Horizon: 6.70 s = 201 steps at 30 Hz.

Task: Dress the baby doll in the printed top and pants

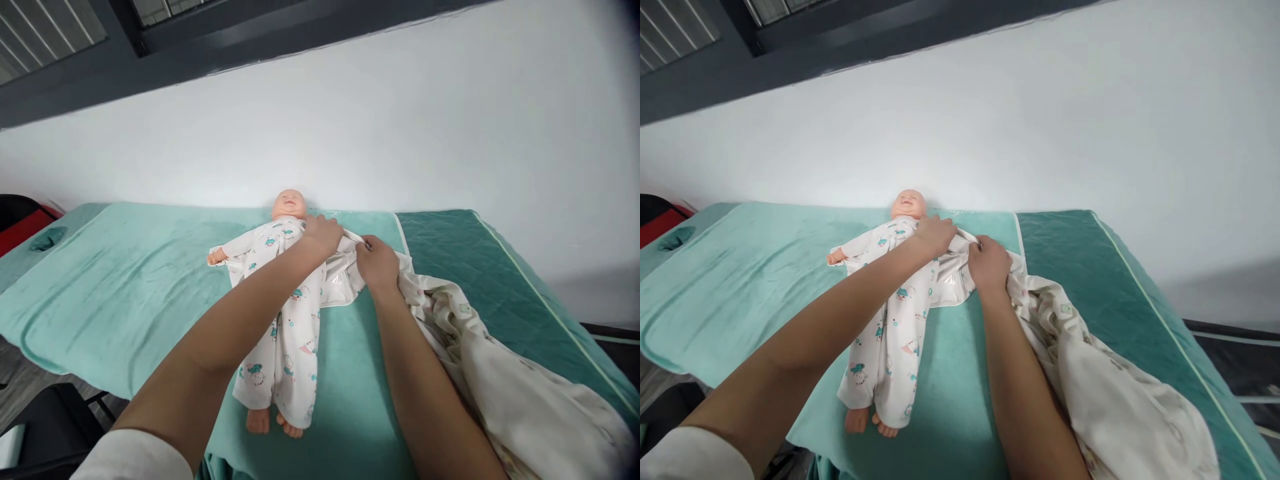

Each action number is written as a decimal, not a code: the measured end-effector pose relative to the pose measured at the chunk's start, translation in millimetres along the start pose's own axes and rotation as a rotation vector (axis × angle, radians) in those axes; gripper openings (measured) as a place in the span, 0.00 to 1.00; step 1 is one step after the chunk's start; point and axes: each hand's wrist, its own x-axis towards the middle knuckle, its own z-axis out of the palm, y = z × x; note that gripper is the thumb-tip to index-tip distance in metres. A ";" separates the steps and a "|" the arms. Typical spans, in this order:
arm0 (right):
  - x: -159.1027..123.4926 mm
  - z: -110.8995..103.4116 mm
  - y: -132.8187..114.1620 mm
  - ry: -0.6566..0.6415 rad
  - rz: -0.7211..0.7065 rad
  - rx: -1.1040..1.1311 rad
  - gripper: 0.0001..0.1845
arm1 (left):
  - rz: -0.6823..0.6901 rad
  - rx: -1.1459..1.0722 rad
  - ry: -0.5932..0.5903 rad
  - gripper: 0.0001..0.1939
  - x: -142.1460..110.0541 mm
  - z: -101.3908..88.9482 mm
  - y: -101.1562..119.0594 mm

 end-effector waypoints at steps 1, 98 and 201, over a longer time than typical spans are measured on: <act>-0.6 0.0 -1.2 -0.007 0.004 -0.012 0.21 | 0.002 0.002 -0.005 0.22 1.8 1.0 0.8; -54.8 21.0 -58.4 -0.153 -0.486 0.334 0.40 | -0.144 -0.387 0.942 0.17 -117.7 108.7 -95.8; -159.3 -4.3 -28.5 -0.280 -0.272 0.522 0.13 | -0.160 -1.180 0.819 0.11 -210.6 166.4 -59.2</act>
